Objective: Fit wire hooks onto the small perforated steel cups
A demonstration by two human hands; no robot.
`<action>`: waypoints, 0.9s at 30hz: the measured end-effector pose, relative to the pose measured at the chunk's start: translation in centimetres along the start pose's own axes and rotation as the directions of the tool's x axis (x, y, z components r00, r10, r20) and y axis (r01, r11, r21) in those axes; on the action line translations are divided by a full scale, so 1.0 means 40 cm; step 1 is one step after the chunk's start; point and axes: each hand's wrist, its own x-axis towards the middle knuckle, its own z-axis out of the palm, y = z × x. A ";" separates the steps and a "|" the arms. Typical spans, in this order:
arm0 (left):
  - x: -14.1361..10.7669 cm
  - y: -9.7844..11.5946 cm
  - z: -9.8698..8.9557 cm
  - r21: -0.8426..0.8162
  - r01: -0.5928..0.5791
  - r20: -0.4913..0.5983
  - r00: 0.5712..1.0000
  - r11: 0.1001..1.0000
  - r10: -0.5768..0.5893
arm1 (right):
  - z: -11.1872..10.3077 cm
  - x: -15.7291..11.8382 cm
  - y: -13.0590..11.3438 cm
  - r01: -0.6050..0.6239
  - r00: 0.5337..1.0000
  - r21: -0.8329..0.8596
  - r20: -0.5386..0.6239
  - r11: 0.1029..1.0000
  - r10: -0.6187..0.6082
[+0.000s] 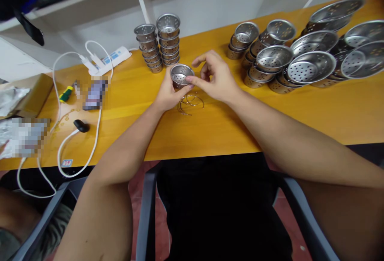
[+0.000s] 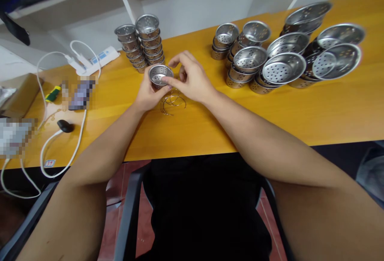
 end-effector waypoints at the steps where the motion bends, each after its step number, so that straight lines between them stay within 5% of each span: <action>1: 0.001 -0.006 -0.001 -0.002 -0.010 -0.011 1.000 1.000 0.010 | -0.005 -0.001 -0.003 0.018 1.000 -0.019 0.016 1.000 -0.017; 8: 0.006 -0.049 -0.004 0.019 -0.058 -0.036 0.998 0.998 0.059 | -0.017 -0.012 -0.023 0.157 0.980 -0.132 0.144 0.979 -0.138; 15: 0.001 -0.028 -0.004 0.039 -0.020 0.019 1.000 0.999 0.019 | 0.011 -0.023 0.003 0.228 0.948 -0.168 0.264 0.959 -0.180; 23: -0.011 -0.033 -0.002 0.027 -0.104 0.100 0.990 0.994 0.101 | 0.022 -0.015 0.001 0.279 0.955 -0.147 0.148 0.949 -0.258; 27: -0.012 -0.005 -0.009 0.027 -0.006 0.118 0.993 1.000 0.003 | -0.014 0.000 0.043 0.187 0.982 -0.320 0.079 0.929 -0.171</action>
